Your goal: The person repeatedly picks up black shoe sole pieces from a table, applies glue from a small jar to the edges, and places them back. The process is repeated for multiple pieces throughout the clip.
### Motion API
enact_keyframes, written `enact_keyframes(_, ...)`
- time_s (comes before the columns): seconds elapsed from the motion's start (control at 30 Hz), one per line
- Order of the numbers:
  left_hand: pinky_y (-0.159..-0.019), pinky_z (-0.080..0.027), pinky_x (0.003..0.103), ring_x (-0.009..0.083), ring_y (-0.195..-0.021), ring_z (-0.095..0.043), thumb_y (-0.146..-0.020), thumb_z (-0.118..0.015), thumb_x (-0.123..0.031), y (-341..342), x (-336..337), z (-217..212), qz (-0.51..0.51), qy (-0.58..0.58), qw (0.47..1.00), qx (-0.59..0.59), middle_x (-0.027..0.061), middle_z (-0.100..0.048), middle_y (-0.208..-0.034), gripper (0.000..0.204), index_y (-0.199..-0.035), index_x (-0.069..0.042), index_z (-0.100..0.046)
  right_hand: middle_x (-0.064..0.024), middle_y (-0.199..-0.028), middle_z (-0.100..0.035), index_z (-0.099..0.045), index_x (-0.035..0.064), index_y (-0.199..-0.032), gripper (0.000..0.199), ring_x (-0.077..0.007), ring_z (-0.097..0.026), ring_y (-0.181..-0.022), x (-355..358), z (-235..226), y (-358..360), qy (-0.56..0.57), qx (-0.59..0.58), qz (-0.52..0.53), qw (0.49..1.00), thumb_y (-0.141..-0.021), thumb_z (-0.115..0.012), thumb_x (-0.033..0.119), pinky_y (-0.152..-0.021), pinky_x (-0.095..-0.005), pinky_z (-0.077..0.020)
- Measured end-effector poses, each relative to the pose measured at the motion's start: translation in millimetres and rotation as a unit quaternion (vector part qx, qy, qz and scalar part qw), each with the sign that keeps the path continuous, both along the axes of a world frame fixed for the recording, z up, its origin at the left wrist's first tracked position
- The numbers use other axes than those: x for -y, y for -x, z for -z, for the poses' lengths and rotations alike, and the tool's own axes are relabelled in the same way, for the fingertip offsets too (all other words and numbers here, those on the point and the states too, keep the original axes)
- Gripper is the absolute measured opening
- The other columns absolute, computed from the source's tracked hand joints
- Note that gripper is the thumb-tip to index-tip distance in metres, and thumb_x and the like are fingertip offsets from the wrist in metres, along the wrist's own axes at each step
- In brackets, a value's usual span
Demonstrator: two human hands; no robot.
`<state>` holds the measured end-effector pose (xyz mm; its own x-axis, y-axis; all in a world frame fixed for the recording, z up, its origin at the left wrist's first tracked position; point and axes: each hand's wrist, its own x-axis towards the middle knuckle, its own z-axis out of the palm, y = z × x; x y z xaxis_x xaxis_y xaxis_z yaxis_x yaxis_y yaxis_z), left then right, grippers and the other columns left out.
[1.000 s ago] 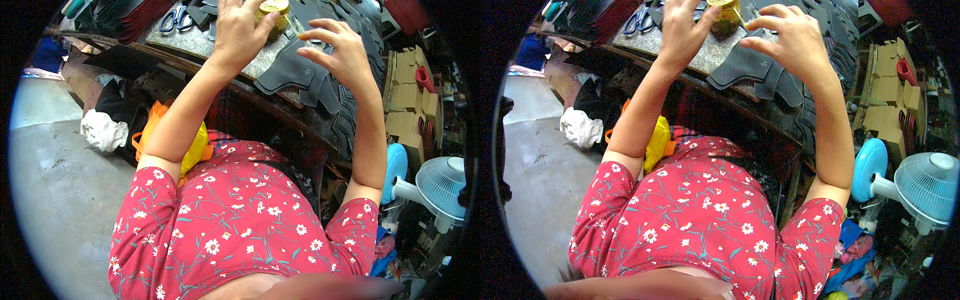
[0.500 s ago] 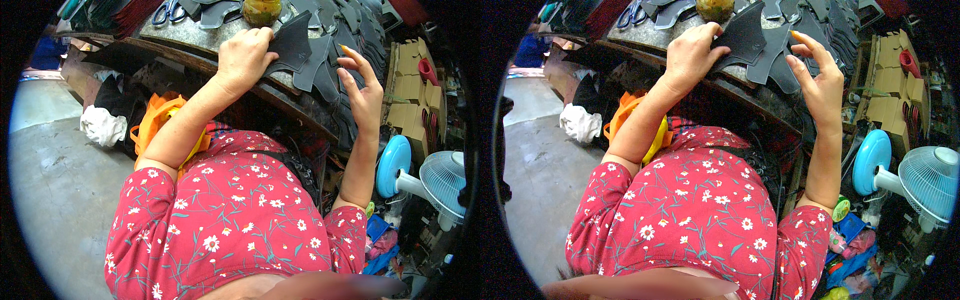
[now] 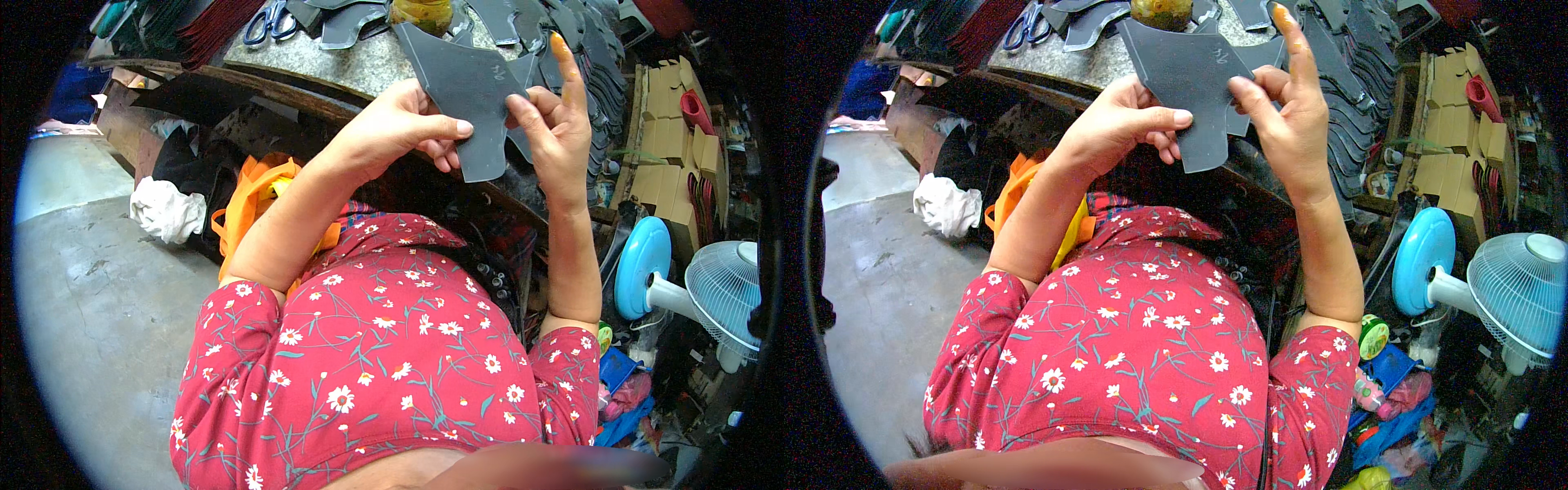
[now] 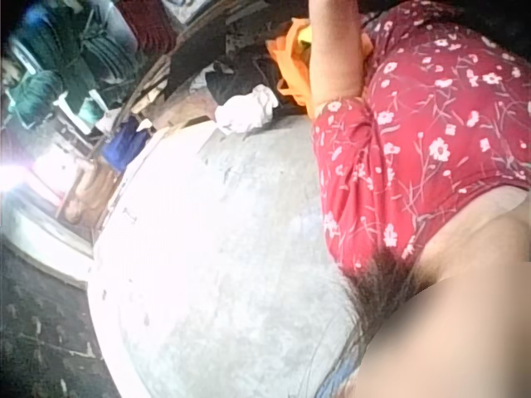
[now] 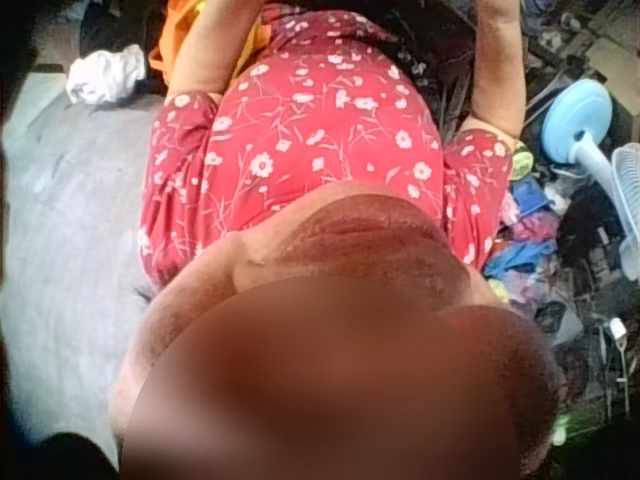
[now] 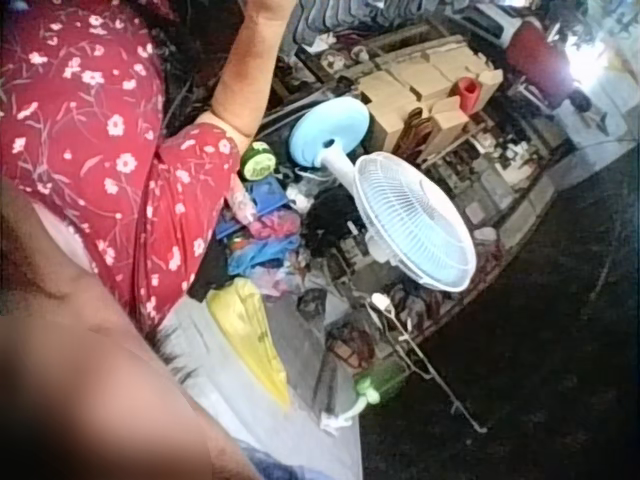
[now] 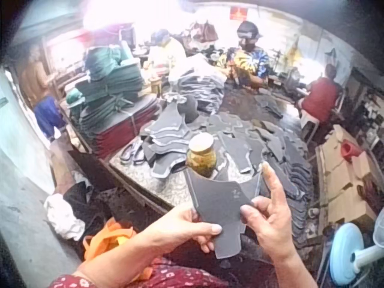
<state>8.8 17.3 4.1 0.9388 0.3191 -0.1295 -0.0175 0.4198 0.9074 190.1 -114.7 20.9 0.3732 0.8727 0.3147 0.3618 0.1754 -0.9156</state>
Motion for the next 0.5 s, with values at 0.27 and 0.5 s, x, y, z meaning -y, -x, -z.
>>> enact_keyframes(0.27, -0.063, -0.062, 0.027, 0.0159, -0.073, -0.069, -0.088, -0.073, -0.013, 2, -5, 6, -0.061, 0.015, 0.998, 0.012, 0.0107, -0.069, -0.094, 0.035, -0.116, 0.004, -0.063, -0.0046, -0.099, -0.066, -0.059, 0.0052, -0.136, 0.039, -0.0078, -0.060, -0.085, 12, 1, -3, 0.012, 0.002, 0.006, 1.000, -0.098, -0.056, 0.002, -0.079, -0.0237, -0.0515)
enact_keyframes(0.5, -0.063, -0.062, 0.027, 0.0158, -0.073, -0.068, -0.088, -0.072, -0.013, 3, 0, 0, -0.053, 0.012, 0.998, 0.038, 0.0113, -0.069, -0.093, 0.036, -0.117, 0.005, -0.061, -0.0057, -0.106, -0.065, -0.061, 0.0011, -0.132, 0.036, -0.0093, -0.059, -0.088, 14, 2, 5, 0.046, -0.039, -0.022, 0.998, -0.097, -0.055, 0.002, -0.083, -0.0246, -0.0495)
